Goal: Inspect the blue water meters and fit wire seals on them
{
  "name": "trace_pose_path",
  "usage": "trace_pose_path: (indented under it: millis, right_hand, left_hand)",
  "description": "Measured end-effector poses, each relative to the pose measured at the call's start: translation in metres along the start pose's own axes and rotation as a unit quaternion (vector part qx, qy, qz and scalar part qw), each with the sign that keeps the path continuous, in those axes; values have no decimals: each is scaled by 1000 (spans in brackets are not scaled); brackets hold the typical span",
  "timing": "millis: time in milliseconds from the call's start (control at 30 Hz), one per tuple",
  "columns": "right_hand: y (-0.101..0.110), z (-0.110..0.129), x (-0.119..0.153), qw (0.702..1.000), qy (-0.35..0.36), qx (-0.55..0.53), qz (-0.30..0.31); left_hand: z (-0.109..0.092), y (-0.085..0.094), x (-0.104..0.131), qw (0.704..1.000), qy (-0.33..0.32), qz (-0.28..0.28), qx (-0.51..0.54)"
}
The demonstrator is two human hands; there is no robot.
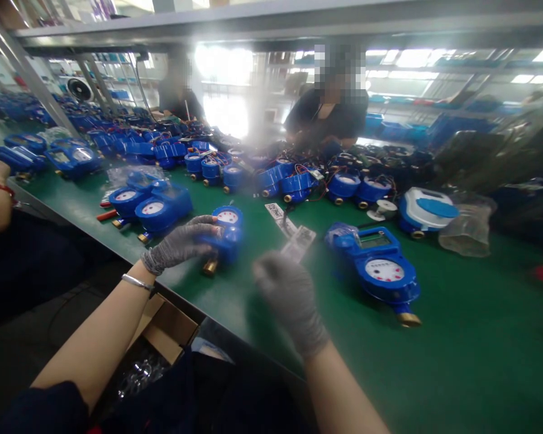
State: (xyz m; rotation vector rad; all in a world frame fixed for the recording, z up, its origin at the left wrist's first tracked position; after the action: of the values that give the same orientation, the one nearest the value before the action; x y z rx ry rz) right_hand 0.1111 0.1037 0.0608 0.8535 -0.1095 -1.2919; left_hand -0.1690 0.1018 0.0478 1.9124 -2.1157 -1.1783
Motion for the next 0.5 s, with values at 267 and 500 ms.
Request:
trace_pose_path:
  millis: [267,500]
  right_hand:
    - [-4,1,-2,999,6,45,14]
    - [-9,6,-15,996,26,78,43]
  left_hand:
    - [2,1,0,1000,-12,-12,-22]
    - [-56,-31,36,947,4,-311,-79]
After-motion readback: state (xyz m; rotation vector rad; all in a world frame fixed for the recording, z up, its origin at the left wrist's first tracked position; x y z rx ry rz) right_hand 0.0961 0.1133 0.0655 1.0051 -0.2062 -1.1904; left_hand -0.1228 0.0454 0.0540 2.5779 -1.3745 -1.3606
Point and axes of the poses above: each hand's wrist, its own x-axis away from the middle knuckle, its own y-axis out of the back of the hand, z = x × y, the point moved 2 cm from there along -x, towards the middle knuckle
